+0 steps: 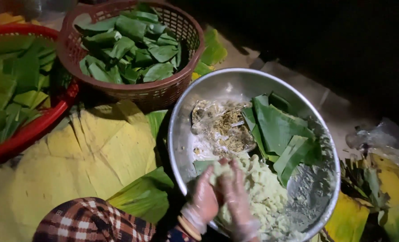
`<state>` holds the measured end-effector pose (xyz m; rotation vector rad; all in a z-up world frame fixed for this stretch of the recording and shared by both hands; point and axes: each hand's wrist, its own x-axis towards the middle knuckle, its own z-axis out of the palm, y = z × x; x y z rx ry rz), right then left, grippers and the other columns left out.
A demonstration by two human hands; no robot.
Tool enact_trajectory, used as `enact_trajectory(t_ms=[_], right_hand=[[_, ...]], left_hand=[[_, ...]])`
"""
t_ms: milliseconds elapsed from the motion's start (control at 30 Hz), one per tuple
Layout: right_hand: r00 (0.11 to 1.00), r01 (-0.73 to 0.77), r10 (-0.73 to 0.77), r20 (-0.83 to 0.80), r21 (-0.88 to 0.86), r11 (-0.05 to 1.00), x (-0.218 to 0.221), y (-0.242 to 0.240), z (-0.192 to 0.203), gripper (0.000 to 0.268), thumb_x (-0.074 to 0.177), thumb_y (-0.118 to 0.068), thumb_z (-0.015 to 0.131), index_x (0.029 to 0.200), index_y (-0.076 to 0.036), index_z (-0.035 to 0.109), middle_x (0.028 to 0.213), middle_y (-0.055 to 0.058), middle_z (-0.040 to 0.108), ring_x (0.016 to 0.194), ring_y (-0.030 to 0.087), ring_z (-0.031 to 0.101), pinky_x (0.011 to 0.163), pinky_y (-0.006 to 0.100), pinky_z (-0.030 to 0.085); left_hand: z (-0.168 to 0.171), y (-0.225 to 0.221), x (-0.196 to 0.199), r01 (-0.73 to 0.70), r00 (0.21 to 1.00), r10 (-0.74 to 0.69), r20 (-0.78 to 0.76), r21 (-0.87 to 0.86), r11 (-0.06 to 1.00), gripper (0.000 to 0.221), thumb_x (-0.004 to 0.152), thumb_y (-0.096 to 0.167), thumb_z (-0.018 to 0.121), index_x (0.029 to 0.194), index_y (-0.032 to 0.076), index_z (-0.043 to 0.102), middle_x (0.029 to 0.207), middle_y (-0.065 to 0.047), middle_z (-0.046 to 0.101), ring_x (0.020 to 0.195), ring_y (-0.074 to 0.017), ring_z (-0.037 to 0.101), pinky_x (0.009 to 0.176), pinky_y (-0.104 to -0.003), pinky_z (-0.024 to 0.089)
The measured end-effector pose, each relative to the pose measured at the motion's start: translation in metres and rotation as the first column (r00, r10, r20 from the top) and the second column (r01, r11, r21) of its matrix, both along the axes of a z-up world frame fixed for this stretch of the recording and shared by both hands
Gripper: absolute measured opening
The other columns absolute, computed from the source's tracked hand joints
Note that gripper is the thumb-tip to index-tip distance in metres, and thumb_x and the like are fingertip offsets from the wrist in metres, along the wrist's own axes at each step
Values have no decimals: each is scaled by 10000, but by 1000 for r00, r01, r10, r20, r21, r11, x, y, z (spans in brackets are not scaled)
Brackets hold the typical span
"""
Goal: Wrapping portions of dough and filling into banana leaves to prepare traditional food items.
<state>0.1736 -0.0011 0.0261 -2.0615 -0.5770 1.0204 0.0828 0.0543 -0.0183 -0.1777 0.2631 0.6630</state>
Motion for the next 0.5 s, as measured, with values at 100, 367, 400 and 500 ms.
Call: enact_trajectory(t_ms=[100,367,400,500], right_hand=[[992,92,-84,-96,80,993,-7,-3,4,800,787,-497,388,1547,-286,258,1664,22,208,1483,306,256,1175,612,277],[989,-148,138,54,282,948,-16,-30,2,664,887,-183,598,1523,-263,426,1648,47,434,697,143,619,599,267,604],[989,-150,141,50,277,949,-29,-25,7,664,887,-183,598,1523,-263,426,1648,47,434,697,143,619,599,267,604],[916,-300,245,318,138,944,-49,-11,-1,686,970,-515,302,1595,-239,243,1724,57,113,1583,336,-12,1227,564,62]], left_hand=[[7,-14,2,121,938,14,-345,369,922,433,980,339,404,1302,167,635,1386,-153,569,1165,-311,582,972,-464,514],[21,3,12,169,739,-71,-670,83,982,893,678,645,540,1393,113,591,1418,-138,587,1280,-346,546,1038,-562,423],[-8,-7,17,167,737,-73,-672,76,983,893,678,645,540,1393,113,591,1418,-138,587,1280,-346,546,1038,-562,423],[-62,-25,23,118,962,-4,-273,401,908,705,987,571,354,1588,204,313,1669,-50,290,1497,-237,334,1223,-418,292]])
